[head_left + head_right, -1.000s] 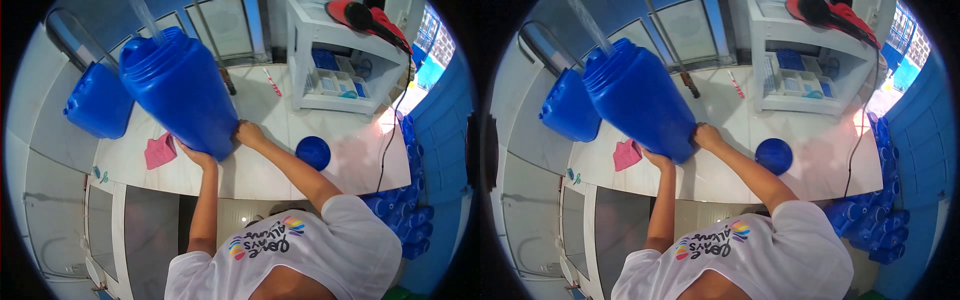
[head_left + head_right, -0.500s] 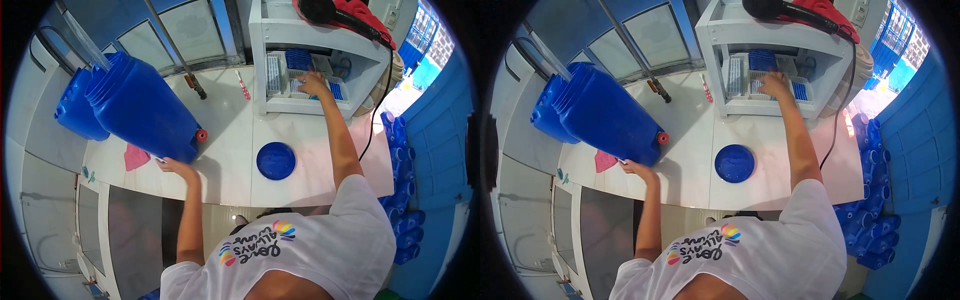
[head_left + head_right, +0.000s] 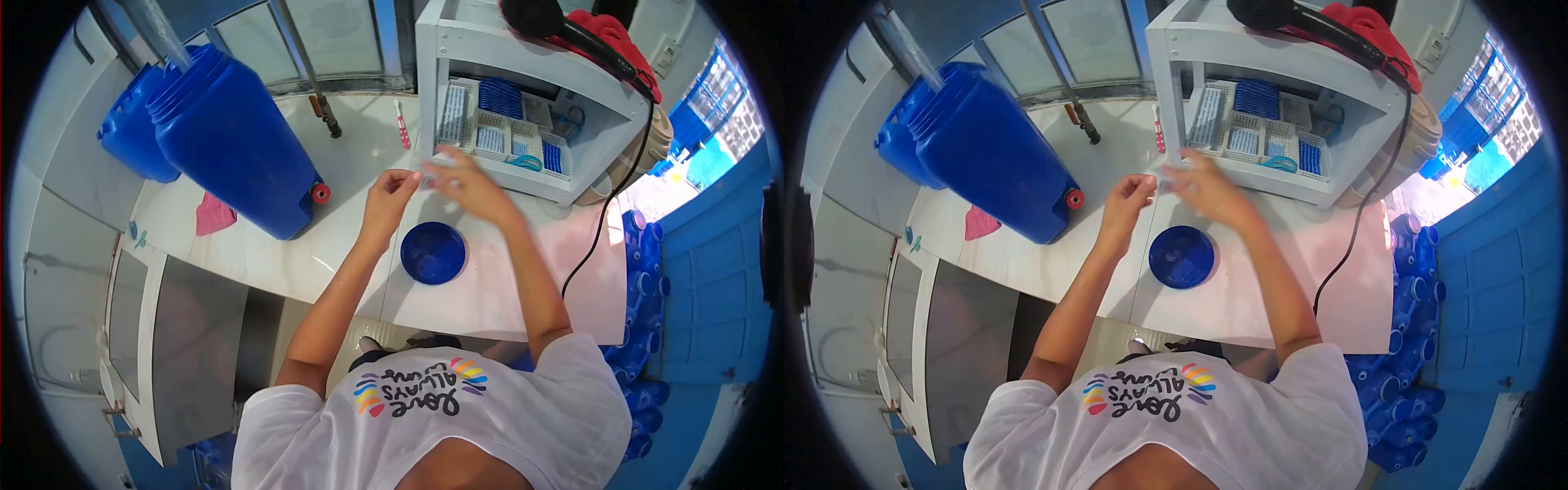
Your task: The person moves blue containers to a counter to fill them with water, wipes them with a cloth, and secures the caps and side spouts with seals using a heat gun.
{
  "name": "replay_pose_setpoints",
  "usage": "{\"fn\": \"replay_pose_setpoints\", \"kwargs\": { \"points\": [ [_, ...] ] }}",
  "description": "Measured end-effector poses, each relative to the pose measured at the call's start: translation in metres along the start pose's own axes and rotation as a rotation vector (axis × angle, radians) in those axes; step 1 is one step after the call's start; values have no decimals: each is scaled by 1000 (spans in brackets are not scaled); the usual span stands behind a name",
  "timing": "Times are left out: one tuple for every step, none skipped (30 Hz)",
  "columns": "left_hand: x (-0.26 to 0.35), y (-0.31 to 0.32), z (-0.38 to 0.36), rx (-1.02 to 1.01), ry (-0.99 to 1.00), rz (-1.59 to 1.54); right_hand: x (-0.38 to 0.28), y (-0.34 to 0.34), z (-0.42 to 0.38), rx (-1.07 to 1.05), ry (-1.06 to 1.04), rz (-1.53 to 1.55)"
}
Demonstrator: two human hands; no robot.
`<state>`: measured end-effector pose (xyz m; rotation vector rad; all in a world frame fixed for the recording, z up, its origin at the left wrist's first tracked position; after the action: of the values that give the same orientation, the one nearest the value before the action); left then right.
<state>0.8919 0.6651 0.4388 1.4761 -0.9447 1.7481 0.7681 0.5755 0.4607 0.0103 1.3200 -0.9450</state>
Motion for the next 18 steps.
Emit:
{"fn": "replay_pose_setpoints", "kwargs": {
  "points": [
    [-11,8,-1,-89,-84,-140,-10,19,-4,-17,-6,4],
    [-20,6,-4,-78,-140,-241,-18,32,-6,9,-10,51],
    [-25,0,-8,-60,-142,-242,-23,39,-6,35,-15,98],
    [-30,-13,-13,4,-127,-198,-20,48,-3,21,-22,105],
    [-32,-25,-17,67,-112,-154,-3,52,0,113,112,479],
    [-36,-31,-20,82,-114,-152,13,60,1,202,257,849],
    [-40,-38,-25,109,-116,-142,18,68,3,187,260,854],
    [-45,-45,-30,135,-117,-132,21,80,7,113,324,803],
    [-51,-52,-33,149,-119,-130,23,93,10,39,383,748],
    [-57,-63,-36,214,-123,-92,20,99,14,91,344,740],
    [-59,-74,-40,280,-128,-53,16,107,17,74,341,740],
    [-61,-82,-45,298,-129,-55,13,114,19,45,345,681],
    [-65,-90,-49,309,-160,-93,10,120,21,17,348,623],
    [-67,-98,-54,319,-190,-130,8,124,23,0,344,624],
    [-66,-106,-57,335,-188,-130,10,128,24,-42,390,624],
    [-66,-111,-60,301,-187,-179,12,132,24,-82,437,622],
    [-66,-114,-64,264,-189,-229,14,137,23,-121,488,621],
    [-67,-118,-66,271,-193,-228,20,143,23,-128,490,623]
  ]
}}
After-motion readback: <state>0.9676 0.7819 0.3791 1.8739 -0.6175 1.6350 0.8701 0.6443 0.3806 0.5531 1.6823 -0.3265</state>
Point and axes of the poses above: each hand's wrist, its own z-axis towards the middle knuckle, its own y-axis out of the palm, x = y × z, the point moved 7 cm from there along z, towards the middle knuckle, and after that the axes turned 12 degrees about z, right-handed, at the moved point
